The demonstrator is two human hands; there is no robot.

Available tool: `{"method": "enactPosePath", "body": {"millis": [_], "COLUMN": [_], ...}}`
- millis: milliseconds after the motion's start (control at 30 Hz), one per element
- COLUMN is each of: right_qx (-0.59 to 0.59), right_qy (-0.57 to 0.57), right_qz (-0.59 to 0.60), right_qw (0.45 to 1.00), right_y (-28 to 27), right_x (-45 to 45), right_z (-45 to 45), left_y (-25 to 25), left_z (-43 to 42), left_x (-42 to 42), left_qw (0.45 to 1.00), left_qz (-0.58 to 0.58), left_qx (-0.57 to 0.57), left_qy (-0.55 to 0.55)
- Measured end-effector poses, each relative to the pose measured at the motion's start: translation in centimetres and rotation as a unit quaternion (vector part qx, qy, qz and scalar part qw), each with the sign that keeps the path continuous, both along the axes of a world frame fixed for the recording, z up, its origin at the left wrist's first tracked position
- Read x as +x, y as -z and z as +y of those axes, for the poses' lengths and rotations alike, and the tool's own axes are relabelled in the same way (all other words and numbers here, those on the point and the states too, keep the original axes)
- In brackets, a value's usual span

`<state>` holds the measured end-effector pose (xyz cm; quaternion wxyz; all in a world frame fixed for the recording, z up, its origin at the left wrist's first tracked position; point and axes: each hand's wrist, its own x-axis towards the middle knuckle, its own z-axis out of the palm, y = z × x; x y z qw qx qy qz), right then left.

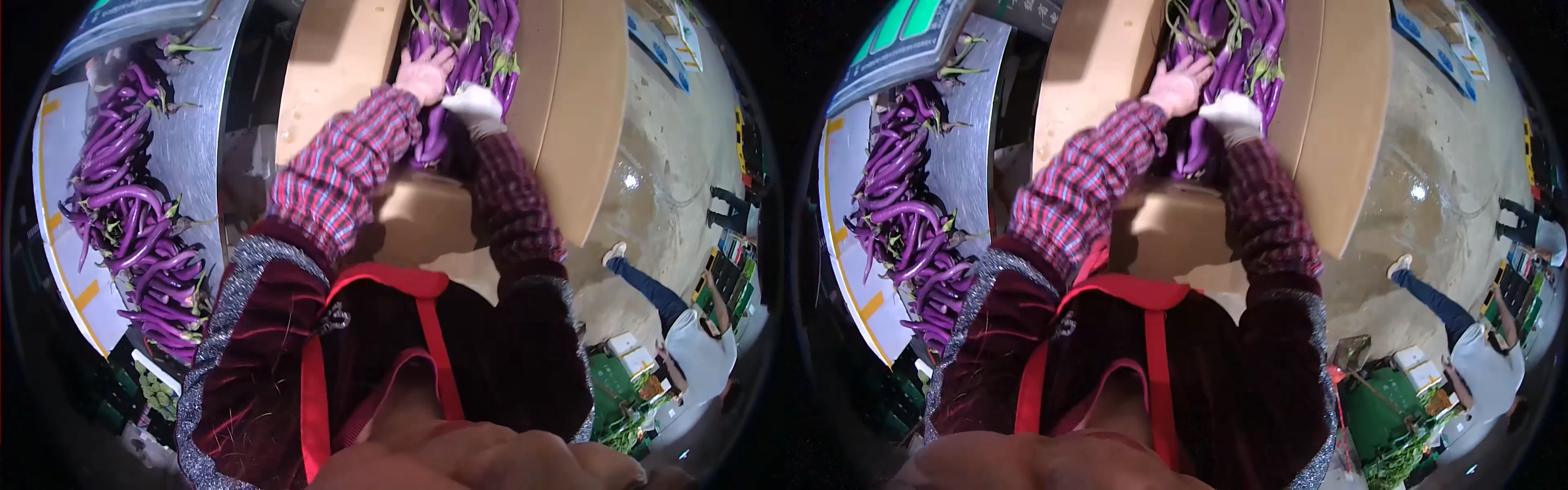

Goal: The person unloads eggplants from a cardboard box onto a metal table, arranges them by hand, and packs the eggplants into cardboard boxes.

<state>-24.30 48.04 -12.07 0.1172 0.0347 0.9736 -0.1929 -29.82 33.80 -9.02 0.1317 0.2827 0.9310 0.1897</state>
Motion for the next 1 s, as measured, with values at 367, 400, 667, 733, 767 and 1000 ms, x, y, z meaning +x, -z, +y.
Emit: {"method": "enactPosePath", "body": {"millis": [367,400,667,733,767,1000], "right_qx": [0.099,0.125,0.018,-0.034,-0.089,-0.254], "right_qy": [0.218,0.217,0.206,0.208,0.205,0.218], "right_qz": [0.087,0.027,0.077,0.070,0.064,-0.223], "right_qw": [0.967,0.968,0.975,0.975,0.973,0.916], "right_y": [-2.2,-1.7,3.1,2.4,1.0,-1.7], "right_x": [2.8,2.9,3.9,4.4,4.3,6.8], "right_z": [1.5,1.5,-0.2,1.0,1.4,3.0], "left_y": [-1.3,-0.9,-0.2,-1.1,-1.1,0.7], "left_z": [-0.6,-0.6,-0.4,-0.5,-0.3,-0.1], "left_x": [-1.8,-1.8,-1.3,-1.1,-1.2,-1.8], "left_qw": [0.965,0.965,0.959,0.959,0.958,0.960], "left_qz": [-0.066,-0.058,-0.043,-0.048,-0.047,-0.047], "left_qx": [-0.222,-0.224,-0.239,-0.241,-0.242,-0.242], "left_qy": [0.123,0.126,0.144,0.143,0.149,0.134]}}
